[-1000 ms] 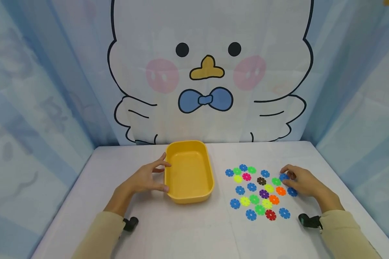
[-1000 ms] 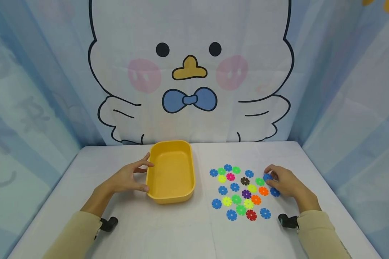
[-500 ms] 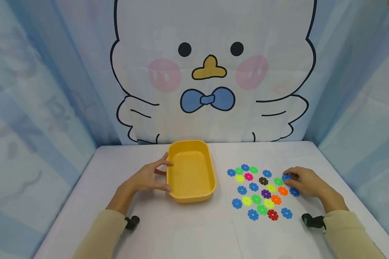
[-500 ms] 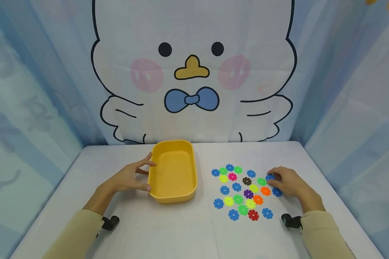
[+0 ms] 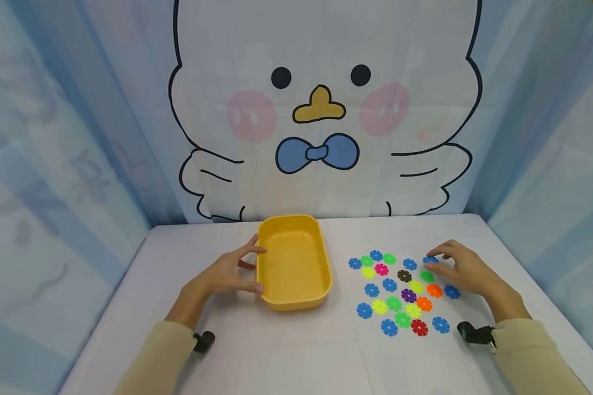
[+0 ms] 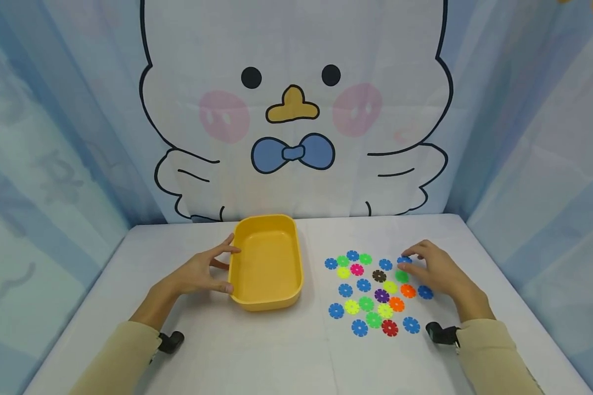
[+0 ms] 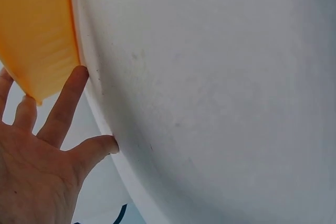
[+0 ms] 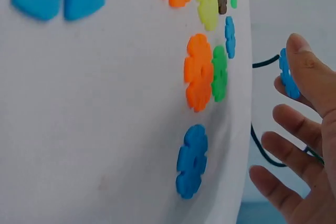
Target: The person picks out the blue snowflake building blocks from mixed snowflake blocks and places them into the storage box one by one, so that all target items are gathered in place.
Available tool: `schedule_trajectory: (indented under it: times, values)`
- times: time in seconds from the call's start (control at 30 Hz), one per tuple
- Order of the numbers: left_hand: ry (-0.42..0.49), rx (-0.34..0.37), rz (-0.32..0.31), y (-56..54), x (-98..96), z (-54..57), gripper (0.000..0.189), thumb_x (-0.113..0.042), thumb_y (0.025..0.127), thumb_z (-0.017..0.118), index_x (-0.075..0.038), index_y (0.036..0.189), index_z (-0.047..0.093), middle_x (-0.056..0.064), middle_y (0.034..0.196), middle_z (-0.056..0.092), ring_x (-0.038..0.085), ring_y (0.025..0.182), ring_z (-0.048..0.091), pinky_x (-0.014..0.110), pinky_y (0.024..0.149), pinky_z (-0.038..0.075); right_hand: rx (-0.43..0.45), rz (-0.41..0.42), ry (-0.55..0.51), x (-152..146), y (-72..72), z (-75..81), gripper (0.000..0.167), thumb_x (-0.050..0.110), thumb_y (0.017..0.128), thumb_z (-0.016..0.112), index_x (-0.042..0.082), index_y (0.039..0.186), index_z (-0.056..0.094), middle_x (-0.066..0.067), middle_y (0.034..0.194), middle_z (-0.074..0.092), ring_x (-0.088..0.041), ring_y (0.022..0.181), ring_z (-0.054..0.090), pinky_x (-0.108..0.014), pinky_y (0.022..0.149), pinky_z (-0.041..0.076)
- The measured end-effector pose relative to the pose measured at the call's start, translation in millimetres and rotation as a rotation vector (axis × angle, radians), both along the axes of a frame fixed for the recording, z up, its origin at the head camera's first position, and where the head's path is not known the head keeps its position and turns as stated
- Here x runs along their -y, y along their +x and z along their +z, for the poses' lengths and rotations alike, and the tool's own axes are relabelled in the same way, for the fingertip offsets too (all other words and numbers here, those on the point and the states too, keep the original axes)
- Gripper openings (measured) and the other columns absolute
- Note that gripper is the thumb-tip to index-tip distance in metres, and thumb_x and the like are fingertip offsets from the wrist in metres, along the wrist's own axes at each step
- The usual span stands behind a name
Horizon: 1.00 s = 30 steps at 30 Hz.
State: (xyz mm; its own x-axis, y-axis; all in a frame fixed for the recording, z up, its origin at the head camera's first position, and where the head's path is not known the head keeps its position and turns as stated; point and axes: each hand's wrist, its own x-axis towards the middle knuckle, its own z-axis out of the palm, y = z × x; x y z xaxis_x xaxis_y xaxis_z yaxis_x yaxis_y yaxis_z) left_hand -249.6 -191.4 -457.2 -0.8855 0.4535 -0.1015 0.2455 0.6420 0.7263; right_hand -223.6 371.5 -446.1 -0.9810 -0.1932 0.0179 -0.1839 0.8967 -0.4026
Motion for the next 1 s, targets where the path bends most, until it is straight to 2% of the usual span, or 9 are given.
schedule_trajectory:
  times: [0.1, 0.23, 0.53, 0.77, 1.0]
  values:
    - [0.003, 0.011, 0.005, 1.2, -0.2, -1.7, 0.094, -0.06, 0.067, 0.091, -0.038, 0.147, 0.049, -0.021, 0.171, 0.007, 0.023, 0.127, 0.063, 0.057, 0.108, 0.049, -0.016, 0.012, -0.011, 7.4, -2.8, 2.5, 0.046, 0.043, 0.096, 0.072, 0.006, 0.124, 0.07, -0.025, 0.133, 0.055, -0.05, 0.121, 0.053, -0.072, 0.098, 0.047]
    - [0.007, 0.019, 0.004, 1.2, 0.1, -3.1, 0.091, -0.057, 0.068, 0.092, -0.037, 0.146, 0.05, -0.02, 0.171, 0.008, 0.024, 0.126, 0.063, 0.058, 0.108, 0.048, -0.055, 0.045, -0.035, 18.7, -5.9, 7.3, 0.04, 0.037, 0.096, 0.073, 0.006, 0.121, 0.071, -0.024, 0.134, 0.054, -0.049, 0.125, 0.05, -0.072, 0.102, 0.044]
    - [-0.009, 0.018, 0.001, -2.5, 0.4, -1.7, 0.087, -0.057, 0.07, 0.091, -0.035, 0.145, 0.051, -0.019, 0.171, 0.008, 0.023, 0.126, 0.063, 0.059, 0.108, 0.048, -0.078, 0.082, -0.074, 42.6, -15.3, 13.4, 0.036, 0.034, 0.096, 0.074, 0.008, 0.121, 0.071, -0.02, 0.135, 0.054, -0.045, 0.126, 0.051, -0.07, 0.103, 0.046]
    - [-0.027, 0.023, 0.017, -1.9, 2.1, -0.4, 0.088, -0.06, 0.067, 0.091, -0.036, 0.143, 0.052, -0.02, 0.171, 0.009, 0.024, 0.124, 0.065, 0.056, 0.107, 0.05, -0.092, 0.135, -0.122, 63.6, -22.4, 13.8, 0.036, 0.038, 0.097, 0.072, 0.011, 0.12, 0.072, -0.018, 0.133, 0.056, -0.043, 0.125, 0.052, -0.068, 0.102, 0.047]
    - [-0.017, -0.007, -0.017, -5.1, -0.1, 1.9, 0.091, -0.058, 0.068, 0.092, -0.034, 0.145, 0.051, -0.016, 0.172, 0.01, 0.024, 0.124, 0.066, 0.056, 0.109, 0.048, -0.102, 0.158, -0.153, 79.0, -27.2, 16.3, 0.034, 0.035, 0.098, 0.072, 0.011, 0.122, 0.071, -0.016, 0.134, 0.056, -0.041, 0.127, 0.053, -0.067, 0.104, 0.048]
